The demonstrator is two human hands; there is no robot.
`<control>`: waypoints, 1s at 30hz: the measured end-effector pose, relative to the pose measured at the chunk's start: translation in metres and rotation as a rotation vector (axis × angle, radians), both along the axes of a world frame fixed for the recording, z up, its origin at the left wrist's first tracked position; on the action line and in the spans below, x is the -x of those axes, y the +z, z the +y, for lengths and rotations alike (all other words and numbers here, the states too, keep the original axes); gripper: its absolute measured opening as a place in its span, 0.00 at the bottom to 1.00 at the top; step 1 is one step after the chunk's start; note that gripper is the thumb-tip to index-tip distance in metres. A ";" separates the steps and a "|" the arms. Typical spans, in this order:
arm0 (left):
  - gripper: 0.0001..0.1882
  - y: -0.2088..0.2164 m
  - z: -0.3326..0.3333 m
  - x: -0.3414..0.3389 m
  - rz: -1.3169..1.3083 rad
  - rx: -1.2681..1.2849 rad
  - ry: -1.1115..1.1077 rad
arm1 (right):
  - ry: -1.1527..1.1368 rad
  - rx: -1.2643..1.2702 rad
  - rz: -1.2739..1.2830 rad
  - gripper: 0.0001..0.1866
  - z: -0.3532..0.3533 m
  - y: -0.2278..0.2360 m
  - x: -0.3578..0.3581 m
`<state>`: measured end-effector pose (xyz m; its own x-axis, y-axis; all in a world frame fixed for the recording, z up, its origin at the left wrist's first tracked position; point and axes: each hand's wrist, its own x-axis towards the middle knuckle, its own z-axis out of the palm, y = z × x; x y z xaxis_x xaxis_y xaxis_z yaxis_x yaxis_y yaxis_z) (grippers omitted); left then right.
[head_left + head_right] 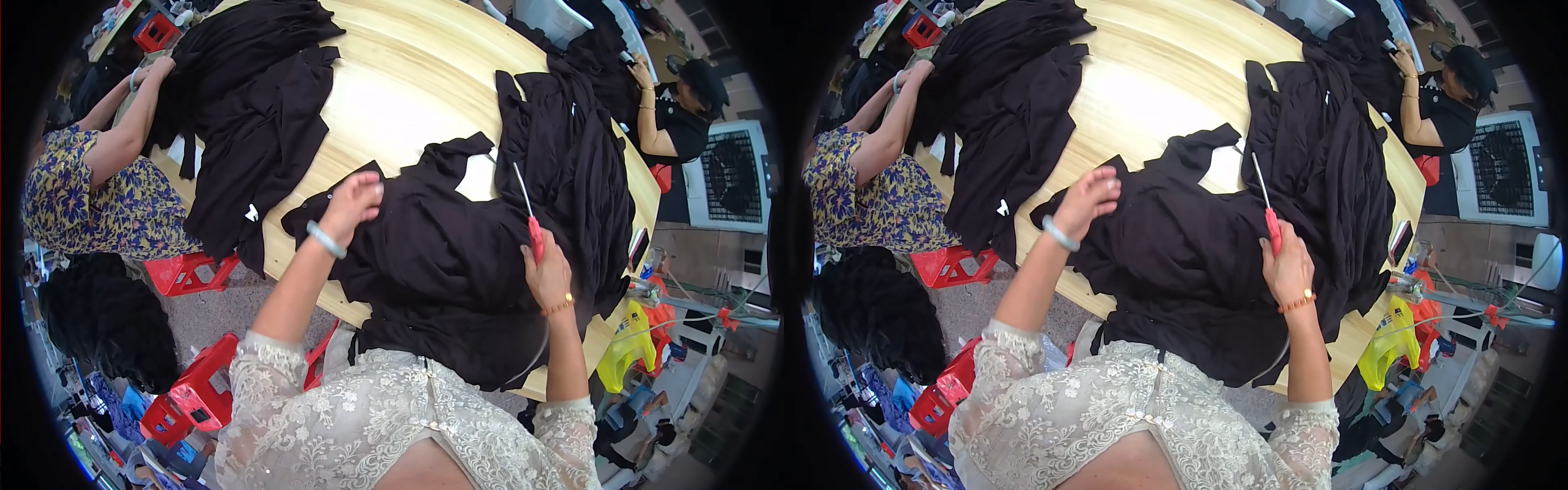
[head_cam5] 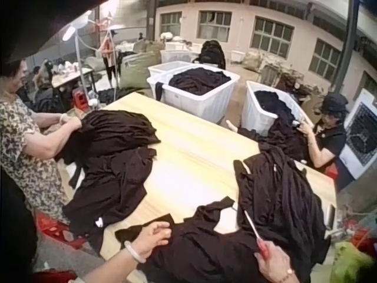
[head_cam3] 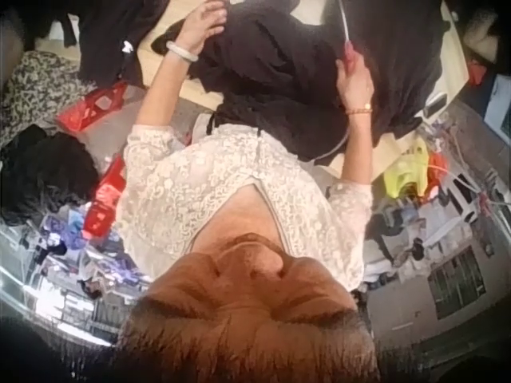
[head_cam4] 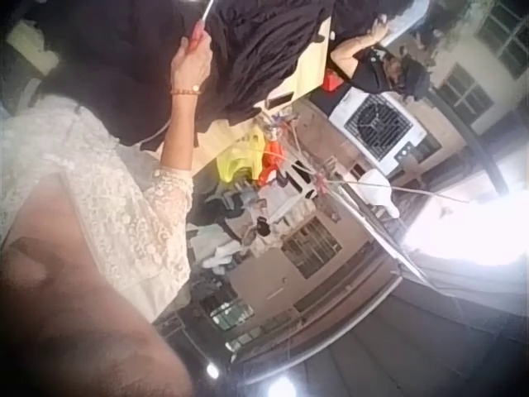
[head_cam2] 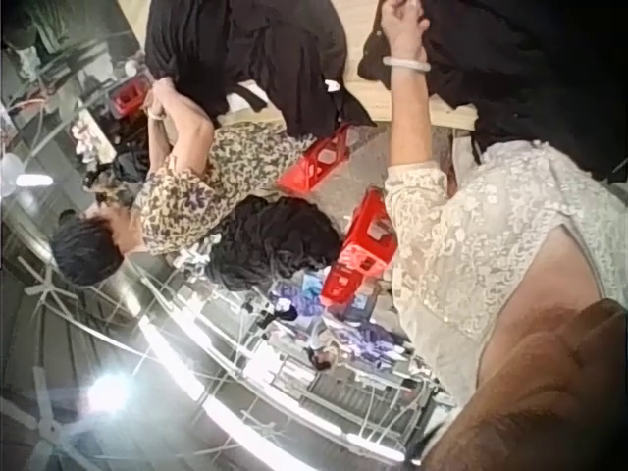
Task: Trimming excess fabric from black garments using scissors.
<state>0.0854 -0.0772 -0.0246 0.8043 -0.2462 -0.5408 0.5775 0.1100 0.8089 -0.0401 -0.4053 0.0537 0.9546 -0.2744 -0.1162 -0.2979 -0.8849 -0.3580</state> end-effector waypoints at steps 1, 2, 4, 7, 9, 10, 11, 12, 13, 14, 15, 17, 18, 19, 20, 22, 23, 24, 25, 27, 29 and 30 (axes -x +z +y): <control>0.19 -0.010 0.006 0.017 -0.067 -0.065 -0.046 | 0.010 -0.007 0.016 0.18 0.004 0.009 0.009; 0.18 -0.027 0.016 0.032 -0.129 -0.068 -0.053 | 0.025 -0.016 0.028 0.18 0.010 0.021 0.017; 0.17 -0.038 0.021 0.049 0.014 -0.070 -0.041 | 0.105 -0.054 0.016 0.17 0.019 0.027 0.033; 0.14 -0.025 0.013 0.035 0.159 -0.168 -0.115 | 0.177 -0.092 0.117 0.16 0.041 0.039 0.041; 0.09 -0.022 0.009 0.023 0.263 -0.076 -0.192 | 0.259 -0.153 0.144 0.16 0.055 0.044 0.040; 0.06 -0.023 0.007 0.019 0.333 0.016 -0.182 | 0.281 -0.201 0.156 0.17 0.061 0.043 0.041; 0.06 -0.026 0.007 0.016 0.333 0.019 -0.182 | 0.302 -0.247 0.169 0.17 0.067 0.042 0.040; 0.05 -0.031 0.008 0.013 0.407 0.103 -0.179 | 0.329 -0.268 0.185 0.17 0.071 0.044 0.037; 0.04 -0.035 0.009 0.012 0.481 0.187 -0.176 | 0.329 -0.266 0.186 0.17 0.075 0.044 0.034; 0.04 -0.039 0.011 0.012 0.483 0.188 -0.176 | 0.348 -0.264 0.234 0.17 0.079 0.044 0.032; 0.04 -0.043 0.012 0.014 0.488 0.252 -0.141 | 0.367 -0.264 0.282 0.16 0.082 0.043 0.030; 0.03 -0.045 0.012 0.018 0.498 0.317 -0.109 | 0.398 -0.235 0.257 0.15 0.086 0.038 0.026; 0.04 -0.041 0.008 0.022 0.472 0.314 -0.033 | 0.439 -0.207 0.307 0.15 0.089 0.037 0.022; 0.05 -0.040 0.006 0.025 0.446 0.311 0.042 | 0.481 -0.179 0.357 0.14 0.091 0.036 0.019; 0.05 -0.042 0.008 0.027 0.423 0.332 0.047 | 0.512 -0.168 0.352 0.14 0.093 0.034 0.016; 0.05 -0.045 0.011 0.029 0.423 0.370 0.069 | 0.508 -0.128 0.357 0.13 0.100 0.036 0.007; 0.05 -0.043 0.013 0.029 0.419 0.406 0.090 | 0.505 -0.090 0.357 0.13 0.103 0.036 0.002; 0.05 -0.045 0.015 0.030 0.422 0.409 0.088 | 0.522 -0.091 0.382 0.13 0.104 0.034 -0.002; 0.04 -0.049 0.017 0.031 0.403 0.415 0.080 | 0.519 -0.088 0.385 0.13 0.105 0.035 -0.003; 0.03 -0.052 0.021 0.032 0.383 0.422 0.078 | 0.617 -0.175 0.426 0.14 0.107 0.036 -0.007; 0.03 -0.052 0.024 0.032 0.389 0.456 0.087 | 0.602 -0.172 0.428 0.14 0.107 0.036 -0.010; 0.03 -0.055 0.027 0.031 0.388 0.460 0.087 | 0.565 -0.152 0.429 0.14 0.106 0.036 -0.010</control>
<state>0.0540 -0.0501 -0.0798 0.5978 -0.4659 -0.6523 0.7936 0.4587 0.3997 -0.0305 -0.2989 0.0896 0.8075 0.2967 -0.5097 0.0485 -0.8947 -0.4439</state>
